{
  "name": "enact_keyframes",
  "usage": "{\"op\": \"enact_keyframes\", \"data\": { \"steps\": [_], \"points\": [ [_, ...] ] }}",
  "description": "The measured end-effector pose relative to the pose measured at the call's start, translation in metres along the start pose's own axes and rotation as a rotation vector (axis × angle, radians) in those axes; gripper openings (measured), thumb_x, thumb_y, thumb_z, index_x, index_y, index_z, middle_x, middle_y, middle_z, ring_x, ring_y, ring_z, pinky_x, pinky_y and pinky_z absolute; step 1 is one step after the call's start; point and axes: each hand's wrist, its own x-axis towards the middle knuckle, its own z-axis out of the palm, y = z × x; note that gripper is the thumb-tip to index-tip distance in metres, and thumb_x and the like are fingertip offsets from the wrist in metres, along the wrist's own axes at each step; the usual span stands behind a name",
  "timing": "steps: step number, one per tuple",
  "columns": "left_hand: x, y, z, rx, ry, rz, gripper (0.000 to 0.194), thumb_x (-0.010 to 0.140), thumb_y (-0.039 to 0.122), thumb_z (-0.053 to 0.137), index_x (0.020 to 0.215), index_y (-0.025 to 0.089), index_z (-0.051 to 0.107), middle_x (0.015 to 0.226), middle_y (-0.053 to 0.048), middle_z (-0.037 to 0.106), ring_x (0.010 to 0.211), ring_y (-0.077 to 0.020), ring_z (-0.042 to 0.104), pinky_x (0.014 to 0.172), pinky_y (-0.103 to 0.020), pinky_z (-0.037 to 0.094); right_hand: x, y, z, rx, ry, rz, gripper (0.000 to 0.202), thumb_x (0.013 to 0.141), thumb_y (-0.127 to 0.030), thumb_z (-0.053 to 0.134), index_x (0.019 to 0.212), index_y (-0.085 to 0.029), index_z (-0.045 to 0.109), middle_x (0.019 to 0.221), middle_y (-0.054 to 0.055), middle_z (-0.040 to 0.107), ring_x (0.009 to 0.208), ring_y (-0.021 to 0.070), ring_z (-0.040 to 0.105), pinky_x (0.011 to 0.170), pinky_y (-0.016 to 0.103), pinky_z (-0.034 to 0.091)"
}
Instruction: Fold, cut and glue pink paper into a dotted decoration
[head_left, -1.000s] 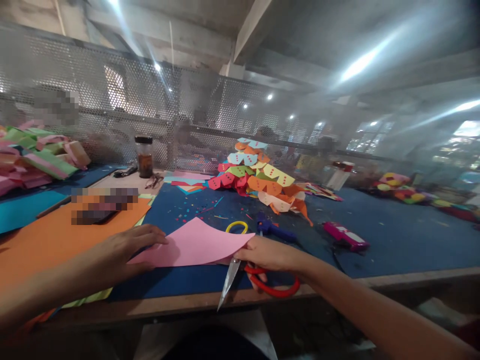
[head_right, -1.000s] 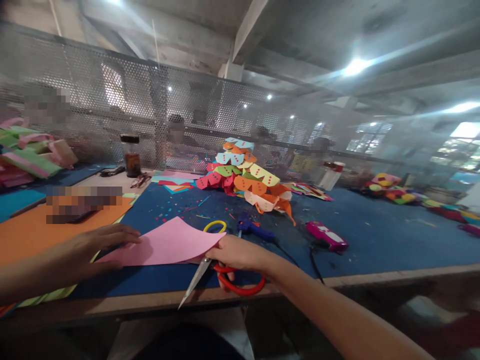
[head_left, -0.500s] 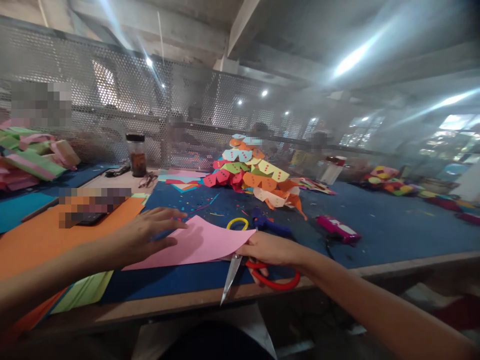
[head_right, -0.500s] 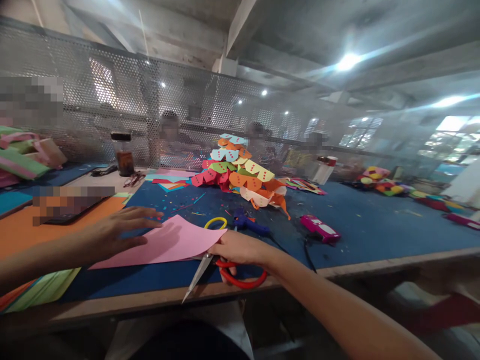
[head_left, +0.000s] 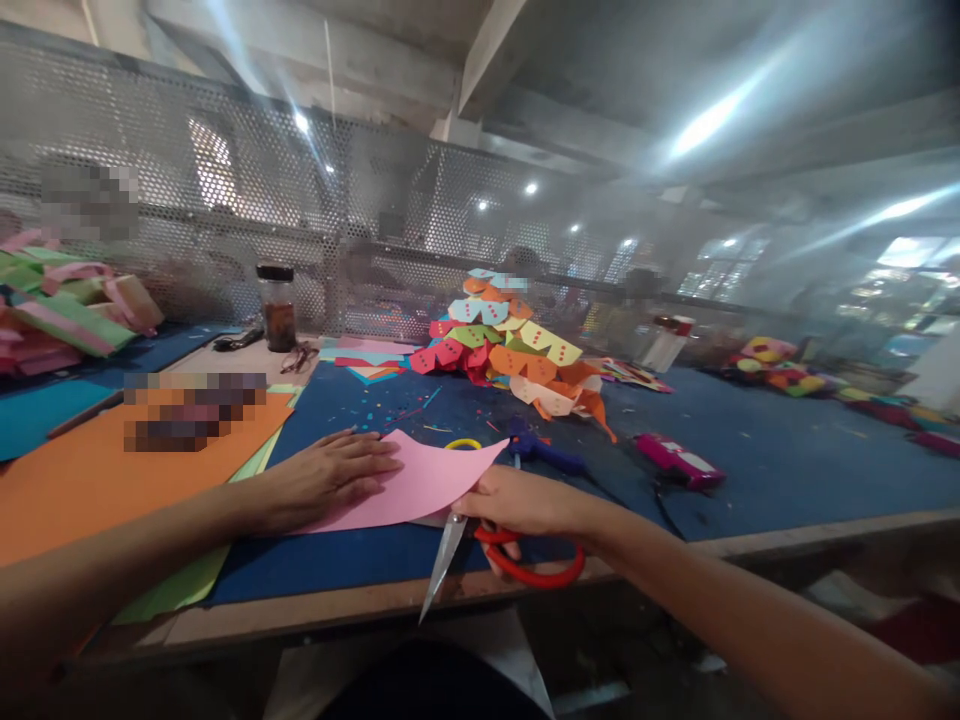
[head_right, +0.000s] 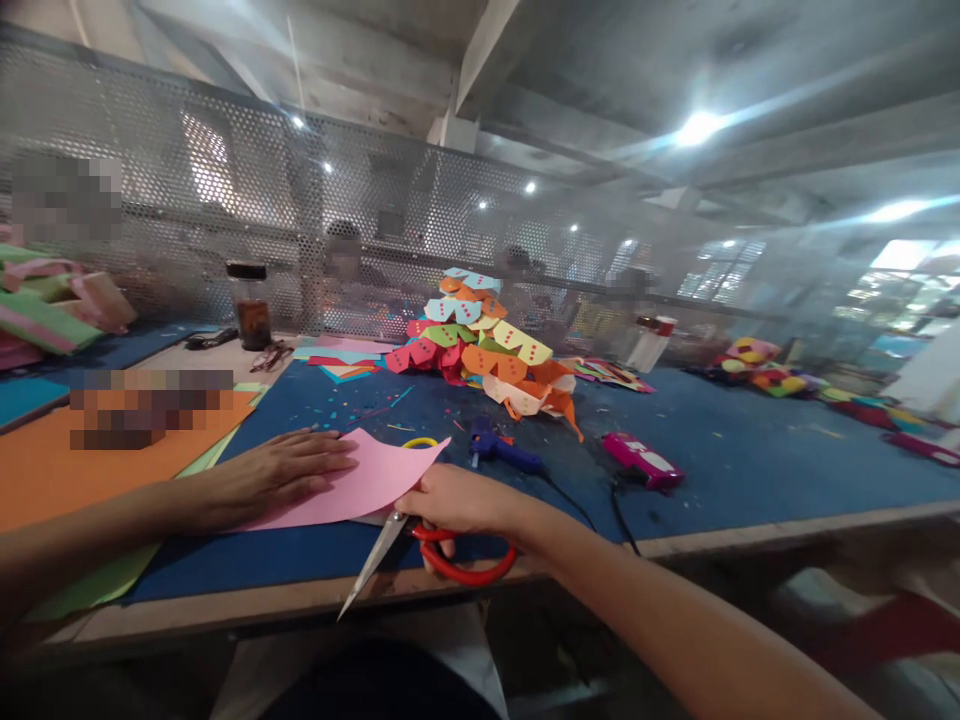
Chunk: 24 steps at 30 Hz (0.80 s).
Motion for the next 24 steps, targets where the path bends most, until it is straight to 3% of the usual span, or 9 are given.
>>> {"op": "enact_keyframes", "data": {
  "steps": [5,11,17,24],
  "points": [
    [0.001,0.0,0.001,0.004,0.023,-0.014,0.045,0.11,0.043,0.029,0.153,0.037,0.042,0.163,0.004,0.041,0.151,-0.019,0.035,0.125,-0.041,0.022,0.001,-0.002,0.001,-0.012,-0.004,0.043,0.031,0.096,-0.024,0.05,0.121,-0.015,0.066,0.077,0.002,0.064,0.047,0.0064,0.047,0.044,0.016,0.037],
    [0.001,0.003,-0.001,-0.008,0.034,-0.019,0.045,0.11,0.044,0.03,0.151,0.037,0.044,0.162,0.004,0.043,0.149,-0.0188,0.037,0.124,-0.041,0.024,0.003,0.004,0.002,-0.052,-0.022,0.018,0.03,0.096,-0.024,0.047,0.115,-0.013,0.068,0.068,-0.002,0.056,0.045,0.0065,0.045,0.045,0.016,0.039],
    [0.002,0.006,-0.003,-0.011,0.045,-0.03,0.044,0.109,0.044,0.03,0.15,0.036,0.046,0.161,0.003,0.044,0.148,-0.0198,0.039,0.123,-0.042,0.025,0.007,-0.008,0.006,-0.013,-0.023,0.009,0.031,0.095,-0.019,0.046,0.118,-0.016,0.066,0.066,-0.004,0.055,0.044,0.0054,0.045,0.046,0.015,0.038],
    [0.003,0.009,-0.005,-0.024,0.046,-0.032,0.044,0.109,0.044,0.03,0.148,0.034,0.049,0.159,0.002,0.047,0.147,-0.0199,0.041,0.123,-0.042,0.027,0.004,-0.01,0.007,0.002,-0.024,0.037,0.023,0.098,-0.02,0.044,0.093,-0.014,0.066,0.056,-0.007,0.047,0.037,0.0039,0.039,0.04,0.014,0.032]
  ]
}}
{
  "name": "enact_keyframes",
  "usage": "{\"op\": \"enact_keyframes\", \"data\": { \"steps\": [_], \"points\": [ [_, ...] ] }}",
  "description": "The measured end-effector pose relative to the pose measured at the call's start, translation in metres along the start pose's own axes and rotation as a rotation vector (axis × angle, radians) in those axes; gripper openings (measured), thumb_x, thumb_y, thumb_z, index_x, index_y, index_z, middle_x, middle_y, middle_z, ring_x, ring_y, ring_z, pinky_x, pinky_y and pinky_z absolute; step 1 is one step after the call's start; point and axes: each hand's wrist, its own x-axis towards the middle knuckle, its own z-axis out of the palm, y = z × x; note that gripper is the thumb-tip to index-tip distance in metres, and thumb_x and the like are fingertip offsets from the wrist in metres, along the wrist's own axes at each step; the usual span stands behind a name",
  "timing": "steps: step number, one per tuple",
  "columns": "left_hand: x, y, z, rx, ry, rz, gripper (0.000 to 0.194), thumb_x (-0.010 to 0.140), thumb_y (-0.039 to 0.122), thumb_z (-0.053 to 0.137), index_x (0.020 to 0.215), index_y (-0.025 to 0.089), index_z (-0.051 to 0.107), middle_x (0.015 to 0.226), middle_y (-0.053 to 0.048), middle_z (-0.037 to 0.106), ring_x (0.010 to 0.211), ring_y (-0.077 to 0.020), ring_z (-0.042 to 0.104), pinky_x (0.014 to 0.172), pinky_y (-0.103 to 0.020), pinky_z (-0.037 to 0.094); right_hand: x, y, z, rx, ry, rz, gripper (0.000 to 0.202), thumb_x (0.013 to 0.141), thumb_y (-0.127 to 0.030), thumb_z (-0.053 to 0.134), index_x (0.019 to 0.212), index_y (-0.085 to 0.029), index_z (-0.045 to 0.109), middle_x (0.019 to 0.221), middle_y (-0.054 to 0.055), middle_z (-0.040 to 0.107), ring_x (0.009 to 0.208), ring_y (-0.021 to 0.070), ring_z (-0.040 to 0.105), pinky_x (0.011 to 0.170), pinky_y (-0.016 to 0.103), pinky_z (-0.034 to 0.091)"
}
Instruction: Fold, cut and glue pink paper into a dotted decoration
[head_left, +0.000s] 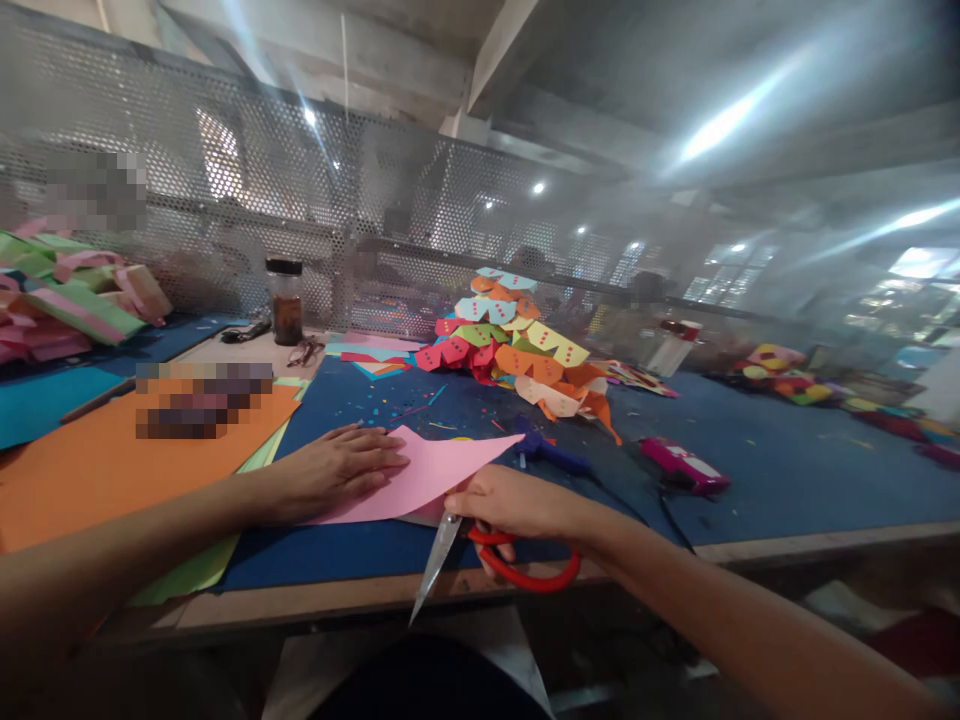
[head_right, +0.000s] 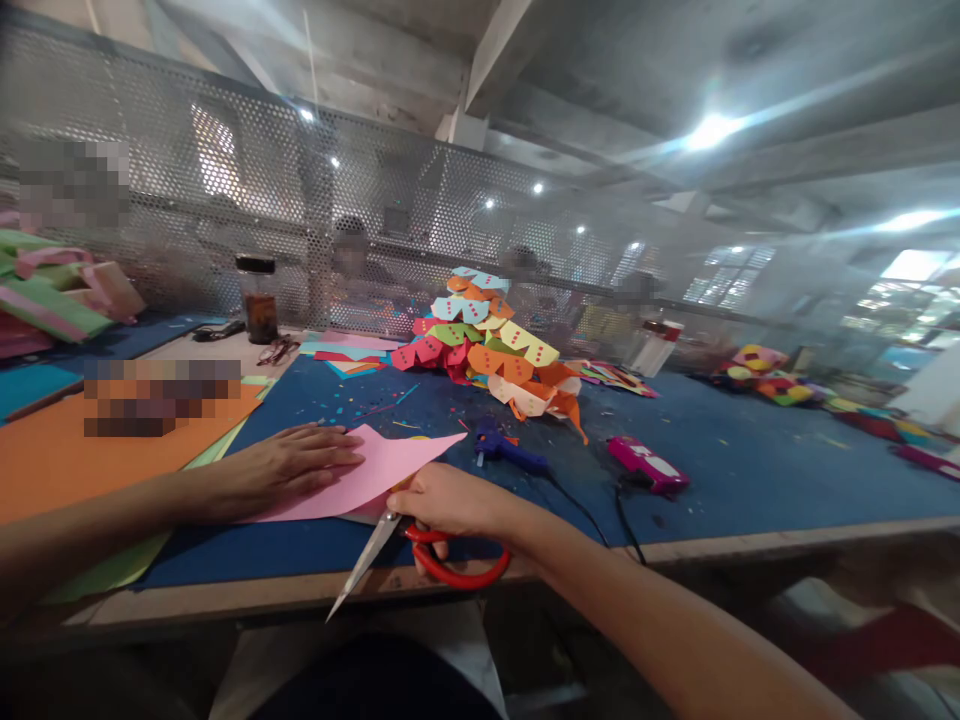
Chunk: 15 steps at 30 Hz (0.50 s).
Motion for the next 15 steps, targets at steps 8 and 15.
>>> {"op": "enact_keyframes", "data": {
  "steps": [8,15],
  "points": [
    [0.0,-0.005,0.004,0.002,0.001,-0.001,0.043,0.109,0.043,0.032,0.149,0.036,0.048,0.16,0.002,0.046,0.147,-0.0203,0.04,0.123,-0.043,0.027,0.008,-0.011,0.004,0.028,-0.002,-0.026,0.028,0.093,-0.015,0.045,0.111,-0.014,0.067,0.057,-0.008,0.05,0.037,0.0056,0.041,0.041,0.016,0.034],
    [0.0,-0.002,0.001,-0.011,-0.013,-0.024,0.045,0.109,0.046,0.03,0.149,0.036,0.048,0.161,0.0,0.045,0.148,-0.0211,0.04,0.123,-0.044,0.026,0.009,-0.004,0.002,0.014,-0.022,-0.047,0.029,0.095,-0.016,0.045,0.112,-0.012,0.067,0.058,-0.006,0.051,0.039,0.0052,0.04,0.042,0.016,0.032]
  ]
}}
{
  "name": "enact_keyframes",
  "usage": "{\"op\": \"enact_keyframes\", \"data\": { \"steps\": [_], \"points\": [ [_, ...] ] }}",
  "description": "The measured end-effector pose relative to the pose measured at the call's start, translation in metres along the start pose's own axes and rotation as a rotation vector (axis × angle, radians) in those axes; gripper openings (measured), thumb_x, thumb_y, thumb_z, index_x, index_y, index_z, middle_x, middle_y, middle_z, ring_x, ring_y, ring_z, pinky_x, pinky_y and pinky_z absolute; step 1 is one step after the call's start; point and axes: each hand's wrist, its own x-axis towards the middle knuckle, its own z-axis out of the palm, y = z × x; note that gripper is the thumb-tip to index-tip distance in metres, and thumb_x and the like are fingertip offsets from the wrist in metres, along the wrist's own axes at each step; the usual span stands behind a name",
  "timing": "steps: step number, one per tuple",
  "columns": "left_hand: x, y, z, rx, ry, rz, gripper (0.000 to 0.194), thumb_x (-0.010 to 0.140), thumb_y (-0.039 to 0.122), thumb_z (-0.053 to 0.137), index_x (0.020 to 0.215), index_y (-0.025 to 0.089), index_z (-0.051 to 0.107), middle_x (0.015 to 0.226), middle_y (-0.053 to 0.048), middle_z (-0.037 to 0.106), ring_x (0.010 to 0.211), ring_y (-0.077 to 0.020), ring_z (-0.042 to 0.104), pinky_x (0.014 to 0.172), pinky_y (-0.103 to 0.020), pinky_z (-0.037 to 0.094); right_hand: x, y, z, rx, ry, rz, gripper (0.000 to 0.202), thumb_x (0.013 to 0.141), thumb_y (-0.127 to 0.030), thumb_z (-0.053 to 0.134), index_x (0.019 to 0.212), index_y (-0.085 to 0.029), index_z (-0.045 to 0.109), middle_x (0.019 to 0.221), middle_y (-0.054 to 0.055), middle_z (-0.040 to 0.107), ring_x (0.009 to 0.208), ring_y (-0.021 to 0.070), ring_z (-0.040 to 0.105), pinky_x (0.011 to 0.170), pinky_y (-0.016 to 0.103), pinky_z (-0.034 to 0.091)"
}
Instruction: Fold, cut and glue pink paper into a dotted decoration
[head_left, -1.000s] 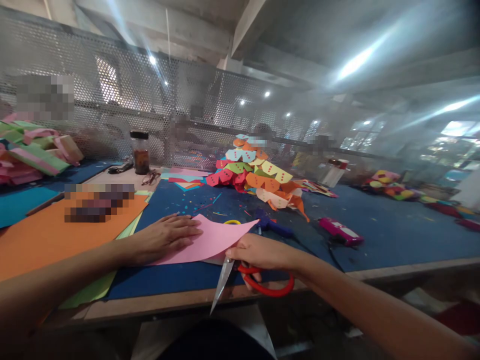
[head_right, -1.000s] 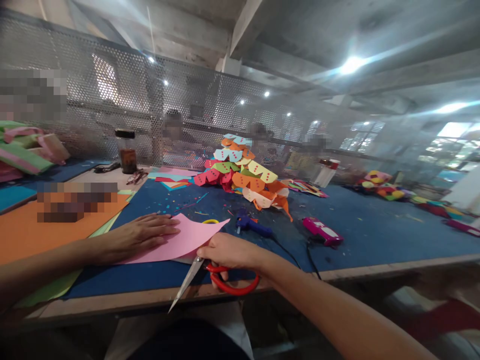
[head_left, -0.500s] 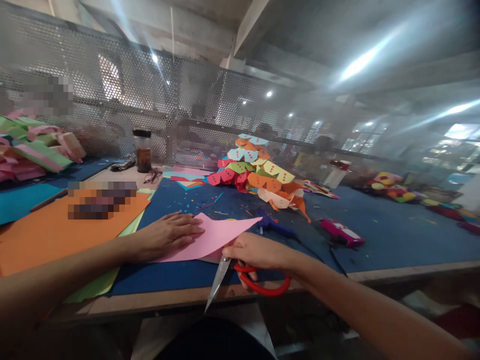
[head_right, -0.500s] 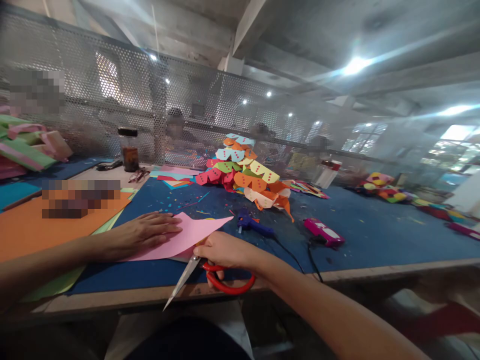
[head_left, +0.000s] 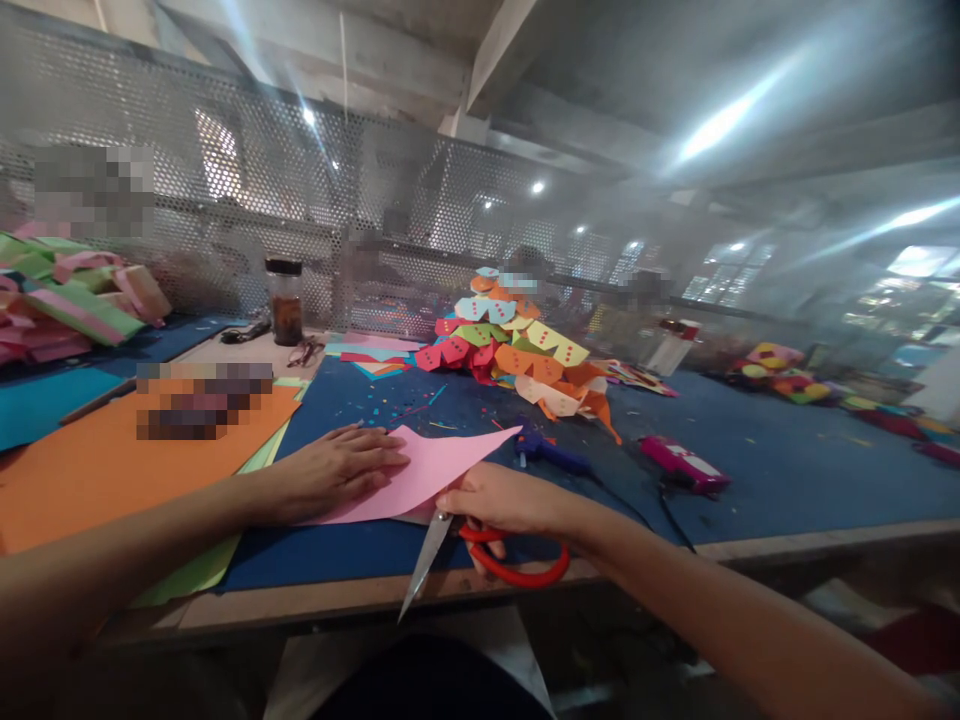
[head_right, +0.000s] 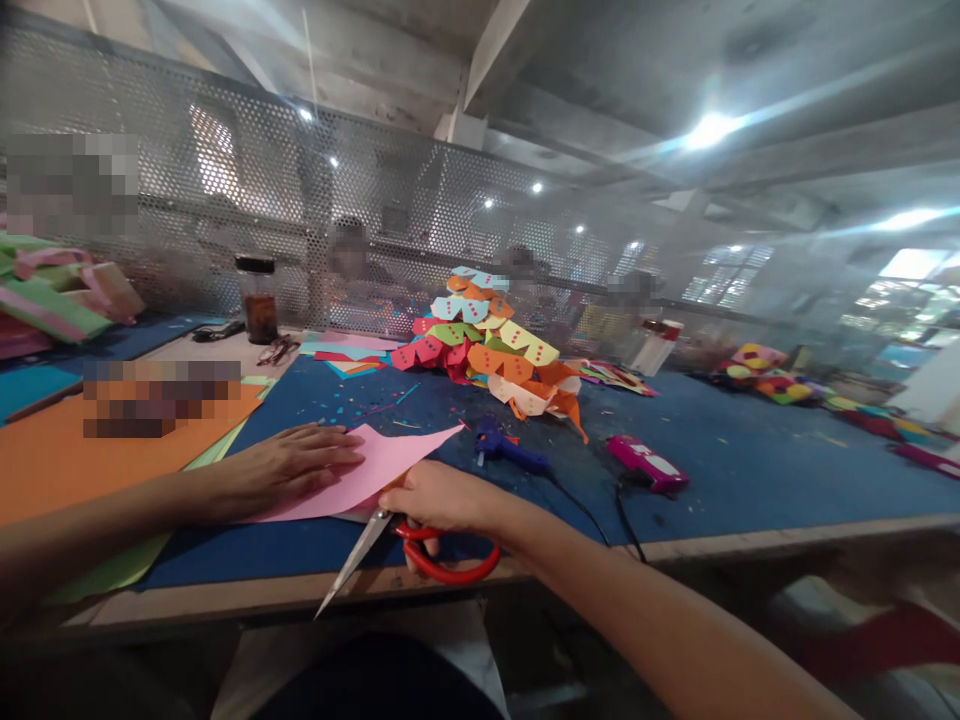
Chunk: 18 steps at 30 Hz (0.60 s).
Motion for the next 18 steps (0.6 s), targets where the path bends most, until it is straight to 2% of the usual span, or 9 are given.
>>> {"op": "enact_keyframes", "data": {
  "steps": [6,10,15,18],
  "points": [
    [-0.003,-0.003,-0.005,0.019,-0.031,-0.065,0.048,0.108,0.052,0.028,0.152,0.04,0.042,0.166,0.004,0.034,0.156,-0.0268,0.02,0.125,-0.052,0.014,0.002,0.001,0.0,-0.022,0.007,0.024,0.028,0.093,-0.017,0.046,0.106,-0.012,0.07,0.057,-0.004,0.057,0.041,0.0081,0.047,0.045,0.018,0.037],
    [-0.003,-0.005,-0.003,0.023,-0.055,-0.079,0.049,0.108,0.052,0.025,0.153,0.04,0.04,0.165,0.005,0.037,0.155,-0.0241,0.024,0.125,-0.05,0.013,0.009,0.002,0.001,-0.018,0.02,0.004,0.026,0.091,-0.018,0.049,0.104,-0.015,0.071,0.063,-0.002,0.064,0.048,0.0093,0.052,0.05,0.018,0.039],
    [-0.003,-0.004,0.0,0.034,-0.046,-0.09,0.049,0.108,0.052,0.025,0.153,0.039,0.041,0.165,0.005,0.037,0.155,-0.0249,0.024,0.125,-0.05,0.014,0.013,-0.001,0.002,-0.012,0.019,-0.002,0.027,0.089,-0.016,0.048,0.106,-0.014,0.069,0.058,-0.005,0.056,0.041,0.0072,0.041,0.043,0.018,0.032],
    [-0.003,-0.004,0.001,0.041,-0.038,-0.089,0.049,0.108,0.052,0.024,0.152,0.039,0.041,0.165,0.005,0.036,0.155,-0.0241,0.023,0.125,-0.049,0.013,0.011,-0.002,0.003,-0.004,-0.002,-0.009,0.025,0.091,-0.018,0.048,0.103,-0.013,0.069,0.057,-0.006,0.054,0.039,0.0063,0.039,0.043,0.017,0.031]
  ]
}}
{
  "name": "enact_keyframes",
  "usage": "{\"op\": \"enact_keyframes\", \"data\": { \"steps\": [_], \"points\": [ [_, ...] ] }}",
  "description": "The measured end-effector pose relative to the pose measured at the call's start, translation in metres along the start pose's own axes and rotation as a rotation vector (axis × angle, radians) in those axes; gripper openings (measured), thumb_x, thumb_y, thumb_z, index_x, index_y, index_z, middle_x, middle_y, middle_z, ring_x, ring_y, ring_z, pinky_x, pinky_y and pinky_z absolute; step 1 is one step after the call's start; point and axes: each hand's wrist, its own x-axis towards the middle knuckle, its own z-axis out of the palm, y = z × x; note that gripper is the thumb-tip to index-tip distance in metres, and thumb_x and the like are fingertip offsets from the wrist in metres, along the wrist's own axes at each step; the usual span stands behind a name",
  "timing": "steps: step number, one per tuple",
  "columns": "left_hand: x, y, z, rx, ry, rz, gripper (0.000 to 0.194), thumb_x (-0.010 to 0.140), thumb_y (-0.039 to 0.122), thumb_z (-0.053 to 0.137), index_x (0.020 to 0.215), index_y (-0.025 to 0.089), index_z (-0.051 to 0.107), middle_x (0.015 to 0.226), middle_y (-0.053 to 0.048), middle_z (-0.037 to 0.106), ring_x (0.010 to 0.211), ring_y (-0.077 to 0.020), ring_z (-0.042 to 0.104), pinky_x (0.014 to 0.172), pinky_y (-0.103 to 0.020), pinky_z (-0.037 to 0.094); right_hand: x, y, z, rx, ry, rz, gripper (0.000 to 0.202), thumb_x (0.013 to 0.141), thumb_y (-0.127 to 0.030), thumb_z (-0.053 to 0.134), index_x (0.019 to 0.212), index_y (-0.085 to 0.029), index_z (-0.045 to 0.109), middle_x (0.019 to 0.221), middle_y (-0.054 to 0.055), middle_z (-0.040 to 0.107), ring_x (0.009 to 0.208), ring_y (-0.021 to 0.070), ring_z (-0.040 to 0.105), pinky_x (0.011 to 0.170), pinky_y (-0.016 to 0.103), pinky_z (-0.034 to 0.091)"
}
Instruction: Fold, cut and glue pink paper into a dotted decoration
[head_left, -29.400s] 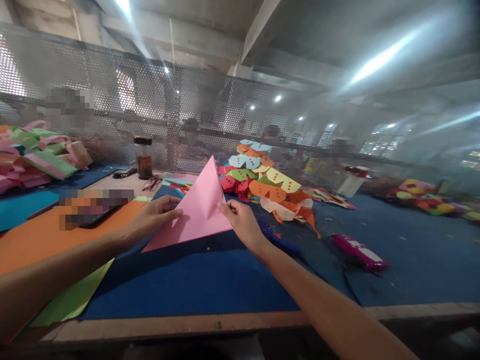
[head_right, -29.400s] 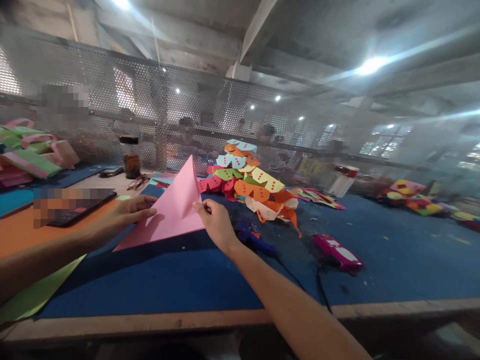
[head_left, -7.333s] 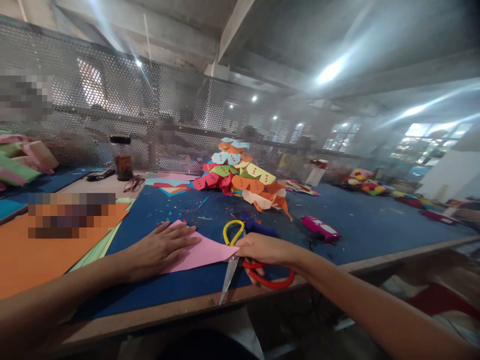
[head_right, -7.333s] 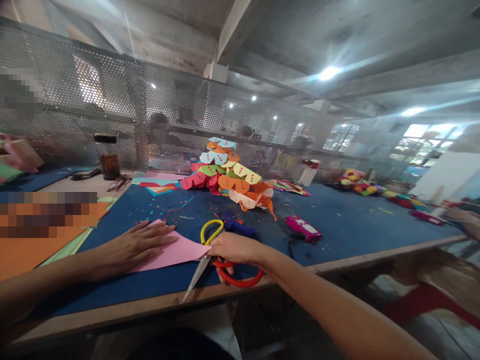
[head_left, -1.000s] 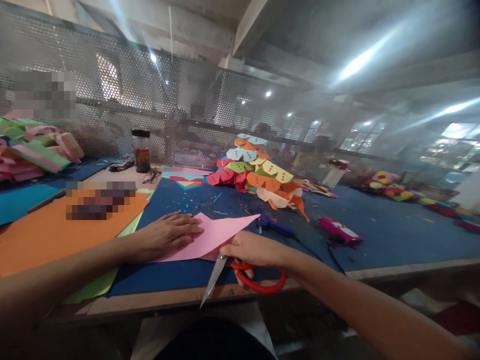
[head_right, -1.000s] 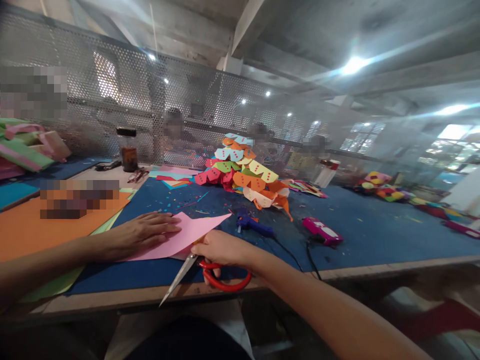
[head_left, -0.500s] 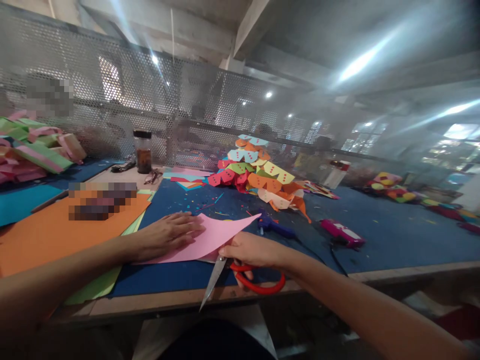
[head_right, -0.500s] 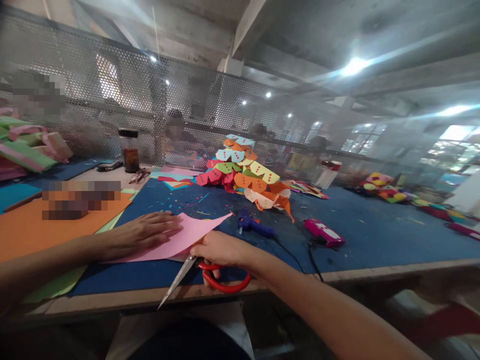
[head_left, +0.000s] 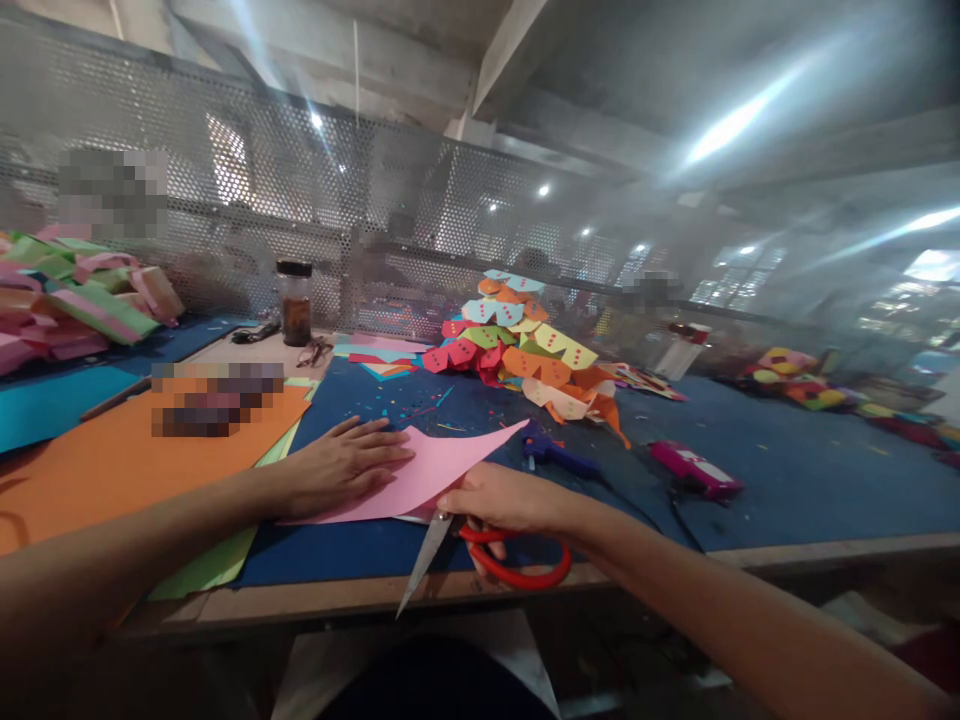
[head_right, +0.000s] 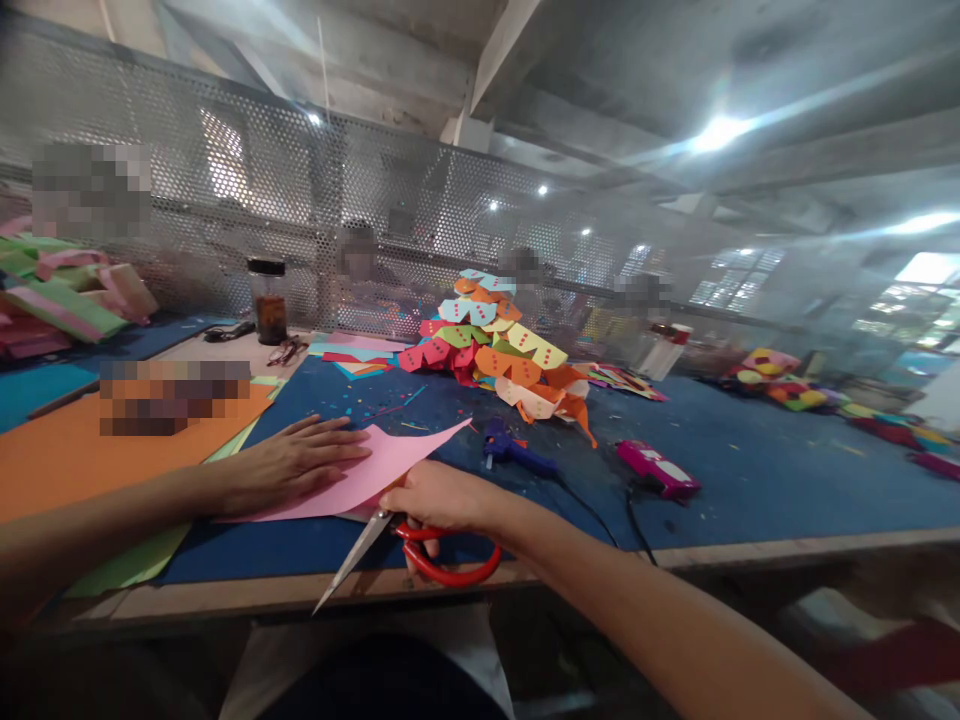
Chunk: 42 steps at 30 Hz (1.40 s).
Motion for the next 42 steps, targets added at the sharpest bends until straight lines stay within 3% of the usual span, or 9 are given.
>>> {"op": "enact_keyframes", "data": {
  "steps": [4,11,17,24,36,42],
  "points": [
    [0.0,-0.001,0.001,-0.001,0.014,0.017,0.049,0.108,0.051,0.023,0.152,0.039,0.042,0.164,0.005,0.038,0.155,-0.0239,0.025,0.126,-0.049,0.013,-0.003,-0.002,0.002,0.01,-0.007,0.007,0.022,0.093,-0.018,0.046,0.09,-0.012,0.067,0.051,-0.007,0.052,0.037,0.0063,0.042,0.043,0.017,0.031],
    [0.001,0.0,-0.001,0.007,-0.011,0.002,0.049,0.109,0.051,0.023,0.153,0.039,0.04,0.165,0.005,0.036,0.155,-0.0256,0.025,0.125,-0.052,0.015,-0.003,-0.015,0.007,0.03,-0.017,0.025,0.023,0.096,-0.016,0.042,0.101,-0.012,0.065,0.044,-0.008,0.051,0.031,0.0082,0.045,0.041,0.017,0.035],
    [0.001,0.001,-0.002,0.0,-0.026,-0.006,0.05,0.109,0.05,0.022,0.153,0.037,0.04,0.166,0.004,0.034,0.155,-0.0271,0.023,0.124,-0.054,0.014,-0.004,-0.017,0.008,0.055,-0.042,0.052,0.027,0.094,-0.014,0.041,0.068,-0.019,0.047,0.04,-0.008,0.048,0.03,0.0065,0.043,0.042,0.016,0.031],
    [0.001,0.002,-0.004,-0.011,-0.024,0.024,0.047,0.109,0.045,0.025,0.153,0.036,0.041,0.166,0.004,0.035,0.155,-0.024,0.024,0.126,-0.049,0.014,0.0,-0.024,0.01,0.069,-0.039,0.036,0.028,0.095,-0.01,0.041,0.068,-0.019,0.045,0.039,-0.011,0.042,0.028,0.0045,0.038,0.039,0.015,0.026],
    [0.001,-0.001,-0.011,-0.053,-0.049,-0.048,0.052,0.107,0.056,0.024,0.155,0.04,0.035,0.166,0.002,0.033,0.154,-0.0271,0.026,0.124,-0.055,0.018,-0.001,-0.021,0.01,0.096,-0.082,0.051,0.028,0.096,-0.013,0.039,0.069,-0.02,0.044,0.04,-0.01,0.045,0.029,0.0048,0.038,0.039,0.015,0.027],
    [0.002,-0.003,-0.009,-0.027,-0.05,-0.041,0.048,0.108,0.05,0.025,0.153,0.038,0.04,0.166,0.002,0.034,0.154,-0.0266,0.027,0.124,-0.055,0.015,0.005,-0.028,0.011,0.081,-0.044,0.029,0.025,0.091,-0.009,0.043,0.069,-0.019,0.045,0.043,-0.011,0.043,0.031,0.0044,0.035,0.04,0.016,0.026]
  ]
}}
